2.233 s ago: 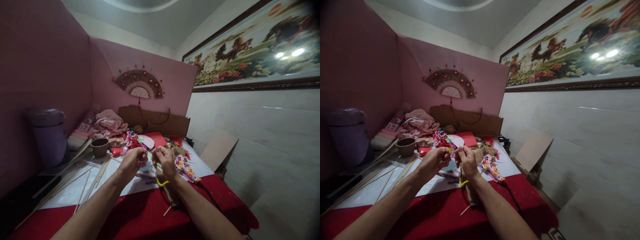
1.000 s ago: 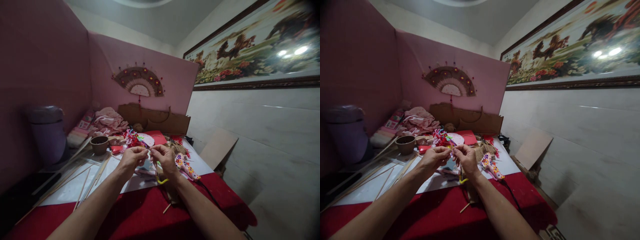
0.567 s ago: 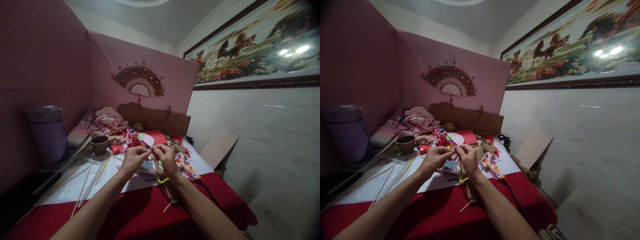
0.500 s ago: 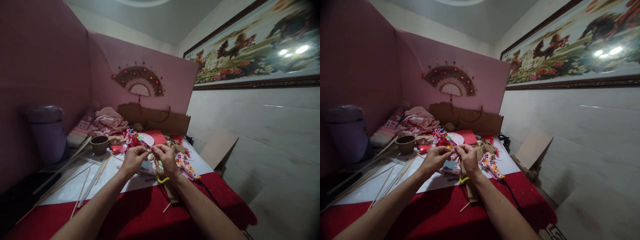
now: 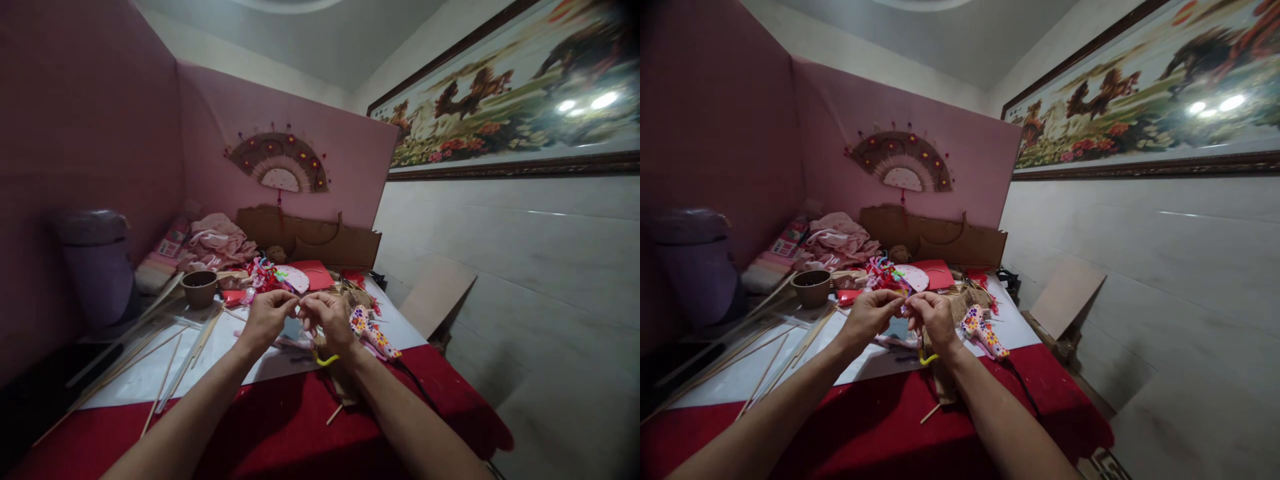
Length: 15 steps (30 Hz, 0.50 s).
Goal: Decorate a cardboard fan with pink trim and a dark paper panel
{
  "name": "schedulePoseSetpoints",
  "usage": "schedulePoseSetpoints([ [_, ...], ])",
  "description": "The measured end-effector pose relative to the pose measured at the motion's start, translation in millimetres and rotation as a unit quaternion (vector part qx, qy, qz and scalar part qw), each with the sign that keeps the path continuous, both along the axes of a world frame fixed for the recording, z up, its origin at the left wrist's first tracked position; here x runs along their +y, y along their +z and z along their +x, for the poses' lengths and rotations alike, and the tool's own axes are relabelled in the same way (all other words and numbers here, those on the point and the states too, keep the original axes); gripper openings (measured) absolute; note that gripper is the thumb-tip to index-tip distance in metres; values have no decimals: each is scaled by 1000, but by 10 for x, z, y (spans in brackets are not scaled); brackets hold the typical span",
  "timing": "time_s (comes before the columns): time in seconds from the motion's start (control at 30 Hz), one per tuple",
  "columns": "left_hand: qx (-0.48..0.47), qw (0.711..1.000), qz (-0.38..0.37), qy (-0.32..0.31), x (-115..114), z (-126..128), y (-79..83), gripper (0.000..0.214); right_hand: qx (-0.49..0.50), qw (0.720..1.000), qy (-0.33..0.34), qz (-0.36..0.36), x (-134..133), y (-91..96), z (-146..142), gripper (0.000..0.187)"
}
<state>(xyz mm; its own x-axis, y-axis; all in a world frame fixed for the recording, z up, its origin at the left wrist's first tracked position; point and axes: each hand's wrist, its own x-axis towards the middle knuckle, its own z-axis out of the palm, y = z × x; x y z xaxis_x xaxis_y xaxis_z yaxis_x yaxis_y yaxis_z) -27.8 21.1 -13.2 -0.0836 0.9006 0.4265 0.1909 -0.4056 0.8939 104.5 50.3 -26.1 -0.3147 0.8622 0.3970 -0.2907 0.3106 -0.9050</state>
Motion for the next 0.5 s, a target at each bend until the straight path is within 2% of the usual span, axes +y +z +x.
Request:
schedulePoseSetpoints([
  [0.1,75,996,49,27,19,-5,-23,11,-19,1000,-23,11,-4,2,-8,18],
  [0.2,147,985,77,50,30,-10,-57,13,-33,999,-34,14,-4,2,-6,20],
  [0.33,233,964,96,87,-6,-12,-73,18,-52,998,-35,13,-5,-17,-9,22],
  [0.5,300,939,102,134,-92,34,-48,13,-53,998,-34,4,14,-54,-22,18],
])
